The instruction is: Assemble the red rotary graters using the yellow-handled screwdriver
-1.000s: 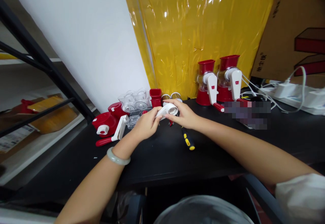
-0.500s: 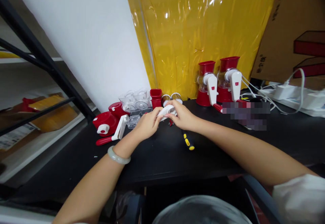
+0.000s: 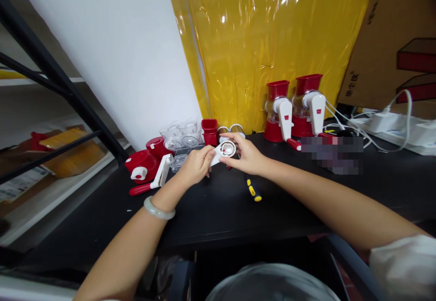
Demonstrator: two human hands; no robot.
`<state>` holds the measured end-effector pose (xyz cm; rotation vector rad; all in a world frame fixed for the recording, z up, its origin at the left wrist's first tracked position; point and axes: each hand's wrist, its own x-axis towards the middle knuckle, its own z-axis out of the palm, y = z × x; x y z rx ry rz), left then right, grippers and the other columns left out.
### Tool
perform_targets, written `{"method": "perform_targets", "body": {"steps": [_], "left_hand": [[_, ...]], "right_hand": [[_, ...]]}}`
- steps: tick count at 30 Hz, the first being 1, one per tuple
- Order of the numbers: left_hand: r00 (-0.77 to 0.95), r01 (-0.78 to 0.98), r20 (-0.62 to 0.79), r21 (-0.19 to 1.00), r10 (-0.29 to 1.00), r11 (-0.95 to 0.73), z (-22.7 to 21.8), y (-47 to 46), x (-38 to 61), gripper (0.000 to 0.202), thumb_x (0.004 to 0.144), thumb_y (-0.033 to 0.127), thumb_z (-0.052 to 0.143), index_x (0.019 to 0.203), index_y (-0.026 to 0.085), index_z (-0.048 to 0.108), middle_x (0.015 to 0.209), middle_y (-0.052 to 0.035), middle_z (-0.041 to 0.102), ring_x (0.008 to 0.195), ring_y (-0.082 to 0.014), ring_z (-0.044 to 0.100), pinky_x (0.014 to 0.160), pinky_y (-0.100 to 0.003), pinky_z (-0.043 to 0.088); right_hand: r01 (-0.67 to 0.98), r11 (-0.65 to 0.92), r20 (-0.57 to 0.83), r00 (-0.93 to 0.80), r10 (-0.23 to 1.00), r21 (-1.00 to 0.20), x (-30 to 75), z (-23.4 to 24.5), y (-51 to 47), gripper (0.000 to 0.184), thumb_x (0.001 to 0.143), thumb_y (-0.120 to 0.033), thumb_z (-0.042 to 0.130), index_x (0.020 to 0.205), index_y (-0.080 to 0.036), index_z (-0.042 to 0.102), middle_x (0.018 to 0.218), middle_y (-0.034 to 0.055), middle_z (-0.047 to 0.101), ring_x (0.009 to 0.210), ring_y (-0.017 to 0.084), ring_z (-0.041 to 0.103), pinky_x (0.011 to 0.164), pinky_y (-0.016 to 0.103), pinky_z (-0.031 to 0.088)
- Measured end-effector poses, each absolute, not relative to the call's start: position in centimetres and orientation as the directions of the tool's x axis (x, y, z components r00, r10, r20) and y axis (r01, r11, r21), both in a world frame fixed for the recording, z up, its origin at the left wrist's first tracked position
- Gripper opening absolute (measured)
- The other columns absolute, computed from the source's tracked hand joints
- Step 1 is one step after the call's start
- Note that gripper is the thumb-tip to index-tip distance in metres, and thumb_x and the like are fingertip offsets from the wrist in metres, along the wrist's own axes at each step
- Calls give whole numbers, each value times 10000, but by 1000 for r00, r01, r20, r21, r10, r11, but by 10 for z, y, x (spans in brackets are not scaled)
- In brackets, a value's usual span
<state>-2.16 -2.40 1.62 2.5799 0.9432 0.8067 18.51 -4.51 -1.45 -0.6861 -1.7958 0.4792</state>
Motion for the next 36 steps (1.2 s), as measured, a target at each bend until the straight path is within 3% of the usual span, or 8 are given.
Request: {"method": "perform_targets", "body": {"steps": [8,16,20,22,24,27,30,36], "left_hand": [[619,566,415,352,666,-745,17,-24,-22,358,1030,412,300,888,198,549,528,44,581,463,-151,604,578,-277,444],[597,609,436,300,673,-734,21,-27,-19,347,1019,415,332,863,198,553,537,28,569,518,-169,605,574,-271,412],[564,636,448,301,694,-711,24,-26,-19,346,1016,406,329,846,201,549,564,13,593,545,-179,609,574,-275,413],[539,650,459,306,706,-695,24,-25,-21,350,1016,409,324,824,207,536,565,9,595,543,-182,606,571,-280,413],[516,653,475,320,712,-687,25,-23,-24,352,1016,410,322,799,214,517,554,11,590,534,-184,604,571,-286,413],[485,646,507,342,712,-683,26,-22,-26,362,1022,412,301,789,219,501,536,14,582,518,-185,599,574,-295,418],[465,675,508,327,725,-662,25,-21,-24,385,1022,425,295,778,219,511,543,3,584,522,-190,596,572,-300,419],[452,784,354,280,819,-554,14,-16,-19,383,1003,477,368,854,194,578,650,-31,651,563,-201,626,584,-291,415]], "right_hand": [[271,770,749,-198,632,-578,182,-14,-48,434,845,-319,659,1236,-196,516,1135,102,648,1032,226,644,921,423,522],[191,747,721,-195,665,-637,180,-12,-49,417,837,-317,666,1203,-188,511,1103,86,641,984,199,639,873,373,520],[310,714,654,-288,700,-628,195,2,-44,502,847,-404,664,1259,-204,459,1063,71,647,880,181,646,776,344,523],[421,670,613,-285,737,-611,206,10,-40,540,848,-452,658,1268,-189,441,936,41,646,771,170,625,712,327,506],[565,580,551,-245,798,-587,215,13,-35,448,918,-449,560,1241,-155,457,793,14,622,686,167,592,683,320,481],[751,443,417,-245,875,-490,222,7,-27,258,975,-335,469,1121,-140,553,788,46,643,715,177,606,712,312,459],[818,464,295,-376,878,-340,222,-6,-18,146,935,-228,535,965,-147,653,899,84,678,849,184,628,796,295,453],[891,438,150,-420,895,-123,210,-17,4,257,825,-281,696,1067,-198,729,1105,130,658,1131,291,564,928,373,448]]}}
